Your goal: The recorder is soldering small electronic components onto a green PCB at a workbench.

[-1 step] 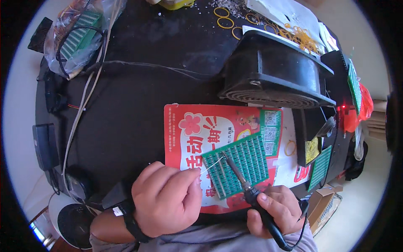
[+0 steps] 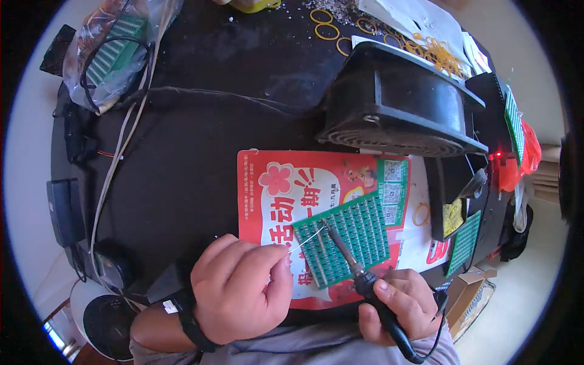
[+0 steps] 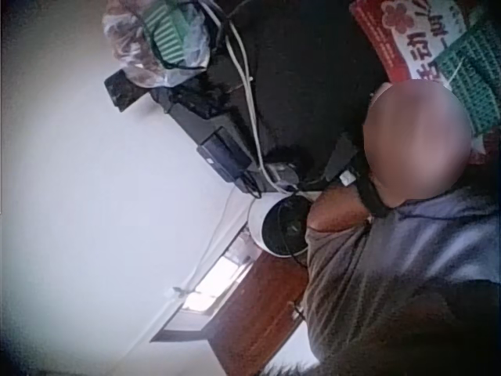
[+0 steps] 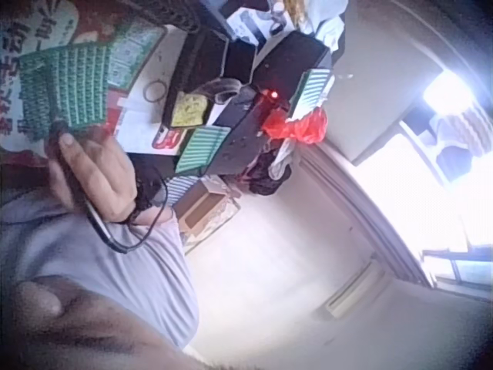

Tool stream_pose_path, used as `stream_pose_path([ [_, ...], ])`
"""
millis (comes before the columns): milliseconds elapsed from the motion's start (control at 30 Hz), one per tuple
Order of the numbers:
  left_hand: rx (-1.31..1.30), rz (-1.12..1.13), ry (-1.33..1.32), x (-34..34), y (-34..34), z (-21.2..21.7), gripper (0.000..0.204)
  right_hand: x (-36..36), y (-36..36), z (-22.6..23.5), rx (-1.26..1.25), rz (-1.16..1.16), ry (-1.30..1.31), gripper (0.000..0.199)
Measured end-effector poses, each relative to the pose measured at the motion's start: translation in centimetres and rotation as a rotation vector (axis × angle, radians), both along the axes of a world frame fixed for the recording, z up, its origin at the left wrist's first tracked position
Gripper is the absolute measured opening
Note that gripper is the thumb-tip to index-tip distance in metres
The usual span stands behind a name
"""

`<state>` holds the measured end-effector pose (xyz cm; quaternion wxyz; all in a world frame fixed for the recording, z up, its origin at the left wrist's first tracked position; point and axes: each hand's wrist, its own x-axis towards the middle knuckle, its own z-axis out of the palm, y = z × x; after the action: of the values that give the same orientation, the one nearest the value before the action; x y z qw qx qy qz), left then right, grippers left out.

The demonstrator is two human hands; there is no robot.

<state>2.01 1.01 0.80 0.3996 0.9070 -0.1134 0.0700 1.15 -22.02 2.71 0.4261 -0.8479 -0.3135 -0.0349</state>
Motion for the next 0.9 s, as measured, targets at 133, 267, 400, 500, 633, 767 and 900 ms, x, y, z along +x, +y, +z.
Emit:
stream_pose_path([
  [133,0.014,0.006,0.007,-0.2,0.0,0.0,0.015,-0.5,0.0,-0.1,-0.049,-0.027,0.054,0.042],
  [267,0.014,0.005,0.058,-0.3,0.1,0.5,0.015,-0.9,-0.1,-0.1,-0.051,-0.040,0.076,0.043],
  [400,0.034,-0.019,0.072,-0.3,0.2,0.7,0.016,-1.2,-0.3,-0.2,-0.030,-0.036,0.096,0.044],
  [500,0.045,-0.044,0.057,-0.3,0.2,0.5,0.017,-1.6,-0.5,-0.3,-0.059,-0.045,0.080,0.044],
  [633,0.066,-0.049,0.025,-0.2,0.0,0.4,0.018,-1.5,-0.4,-0.5,-0.069,-0.040,0.050,0.045],
  [767,0.053,-0.071,0.012,-0.2,0.1,0.4,0.020,-1.5,-0.7,-0.8,-0.050,-0.008,0.036,0.045],
  [900,0.033,-0.078,-0.005,-0.2,-0.1,0.1,0.021,-1.6,-0.8,-0.7,-0.057,-0.025,-0.007,0.044],
])
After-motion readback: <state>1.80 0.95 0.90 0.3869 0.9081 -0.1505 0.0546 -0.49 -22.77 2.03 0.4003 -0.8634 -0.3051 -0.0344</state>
